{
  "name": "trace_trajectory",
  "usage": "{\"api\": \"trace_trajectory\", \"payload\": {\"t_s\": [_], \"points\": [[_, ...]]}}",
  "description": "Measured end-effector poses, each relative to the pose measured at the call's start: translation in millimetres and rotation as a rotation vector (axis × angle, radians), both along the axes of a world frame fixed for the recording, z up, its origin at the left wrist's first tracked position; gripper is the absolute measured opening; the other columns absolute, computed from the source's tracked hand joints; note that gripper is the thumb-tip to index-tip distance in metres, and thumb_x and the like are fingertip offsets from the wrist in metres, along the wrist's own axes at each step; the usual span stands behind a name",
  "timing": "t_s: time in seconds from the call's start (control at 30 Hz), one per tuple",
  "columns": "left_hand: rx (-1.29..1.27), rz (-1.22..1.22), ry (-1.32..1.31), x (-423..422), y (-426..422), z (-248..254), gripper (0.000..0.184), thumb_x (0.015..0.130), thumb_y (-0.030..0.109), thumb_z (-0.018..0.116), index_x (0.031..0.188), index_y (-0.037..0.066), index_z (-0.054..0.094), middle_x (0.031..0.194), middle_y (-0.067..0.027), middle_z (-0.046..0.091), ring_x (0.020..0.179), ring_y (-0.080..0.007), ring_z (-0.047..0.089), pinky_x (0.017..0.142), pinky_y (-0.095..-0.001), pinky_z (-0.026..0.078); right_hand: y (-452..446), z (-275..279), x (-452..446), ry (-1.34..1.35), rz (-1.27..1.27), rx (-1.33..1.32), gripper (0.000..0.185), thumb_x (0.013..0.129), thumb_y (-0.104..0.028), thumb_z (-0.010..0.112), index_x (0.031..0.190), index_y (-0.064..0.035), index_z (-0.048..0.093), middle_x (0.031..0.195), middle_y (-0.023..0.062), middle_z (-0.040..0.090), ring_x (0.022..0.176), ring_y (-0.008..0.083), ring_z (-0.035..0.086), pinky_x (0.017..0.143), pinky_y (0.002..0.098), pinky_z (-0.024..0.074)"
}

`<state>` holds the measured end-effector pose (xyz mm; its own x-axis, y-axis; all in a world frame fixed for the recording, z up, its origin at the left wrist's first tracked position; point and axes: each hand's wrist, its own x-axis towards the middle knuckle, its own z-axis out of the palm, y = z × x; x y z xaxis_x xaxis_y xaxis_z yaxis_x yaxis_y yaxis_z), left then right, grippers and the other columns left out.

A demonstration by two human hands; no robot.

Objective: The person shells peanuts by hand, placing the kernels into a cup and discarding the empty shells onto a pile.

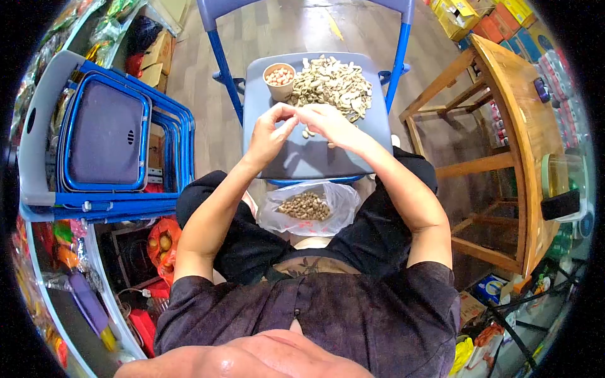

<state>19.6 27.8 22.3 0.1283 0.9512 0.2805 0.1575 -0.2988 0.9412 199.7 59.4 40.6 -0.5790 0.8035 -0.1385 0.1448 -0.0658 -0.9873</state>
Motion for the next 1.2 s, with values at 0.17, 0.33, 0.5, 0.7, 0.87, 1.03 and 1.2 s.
{"api": "trace_trajectory", "payload": {"t_s": [0.17, 0.33, 0.5, 0.7, 0.87, 1.03, 1.2], "points": [[-0.090, -0.016, -0.097, -2.6, 2.6, -2.2, 0.012, 0.090, 0.013, 0.062, 0.096, 0.002, 0.064, 0.089, -0.0016, 0.066, 0.082, -0.0073, 0.058, 0.074, -0.0242, 0.046, -3.1, 7.6, -0.9, 0.194, -0.005, -0.309, 0.041, 0.099, -0.046, 0.040, 0.095, -0.0096, 0.057, 0.062, -0.0072, 0.035, 0.052, 0.0040, 0.026, 0.045, 0.0209, 0.0209], [-0.107, 0.001, -0.093, -1.6, 4.5, -3.0, 0.013, 0.090, 0.014, 0.063, 0.097, 0.003, 0.065, 0.091, -0.0006, 0.065, 0.084, -0.0066, 0.057, 0.075, -0.0232, 0.045, -2.7, 6.9, -5.5, 0.229, -0.012, -0.459, 0.037, 0.098, -0.045, 0.044, 0.093, -0.0103, 0.057, 0.064, -0.0075, 0.037, 0.053, 0.0041, 0.026, 0.046, 0.0202, 0.0202], [-0.019, 0.054, -0.118, 2.7, 3.3, -2.1, 0.013, 0.087, 0.011, 0.064, 0.098, 0.003, 0.066, 0.090, -0.0019, 0.065, 0.081, -0.0080, 0.056, 0.069, -0.0243, 0.044, -1.2, 1.9, -6.2, 0.292, 0.043, -0.597, 0.036, 0.097, -0.045, 0.047, 0.092, -0.0109, 0.057, 0.066, -0.0080, 0.037, 0.054, 0.0042, 0.027, 0.046, 0.0199, 0.0204], [-0.194, -0.049, -0.346, -2.5, 4.1, 1.1, 0.012, 0.086, 0.010, 0.065, 0.094, 0.002, 0.067, 0.087, -0.0020, 0.066, 0.083, -0.0085, 0.059, 0.074, -0.0252, 0.047, -5.1, 8.1, -8.8, 0.312, 0.062, -0.602, 0.037, 0.095, -0.045, 0.048, 0.091, -0.0092, 0.055, 0.065, -0.0080, 0.034, 0.053, 0.0046, 0.026, 0.046, 0.0204, 0.0206], [-0.144, -0.048, -0.263, -4.1, 0.6, 11.4, 0.012, 0.084, 0.008, 0.068, 0.093, 0.001, 0.068, 0.087, -0.0040, 0.068, 0.084, -0.0093, 0.060, 0.078, -0.0251, 0.048, -1.6, 3.9, -3.2, 0.338, 0.085, -0.605, 0.032, 0.093, -0.040, 0.043, 0.091, -0.0101, 0.053, 0.064, -0.0068, 0.035, 0.053, 0.0053, 0.027, 0.046, 0.0210, 0.0206], [-0.097, -0.007, -0.200, -1.0, -2.3, 13.7, 0.011, 0.081, 0.004, 0.068, 0.091, -0.001, 0.069, 0.088, -0.0074, 0.069, 0.084, -0.0112, 0.062, 0.076, -0.0256, 0.048, -0.6, 3.8, -2.2, 0.319, 0.095, -0.600, 0.026, 0.090, -0.036, 0.045, 0.083, -0.0126, 0.052, 0.062, -0.0073, 0.035, 0.051, 0.0046, 0.026, 0.045, 0.0210, 0.0199], [-0.121, -0.025, -0.199, -0.8, -2.6, 9.3, 0.011, 0.081, 0.004, 0.069, 0.091, 0.000, 0.069, 0.089, -0.0051, 0.068, 0.084, -0.0094, 0.060, 0.077, -0.0253, 0.048, -1.2, 1.8, -0.6, 0.267, 0.053, -0.587, 0.024, 0.089, -0.034, 0.048, 0.081, -0.0118, 0.053, 0.062, -0.0071, 0.038, 0.051, 0.0039, 0.027, 0.045, 0.0204, 0.0205]]}}
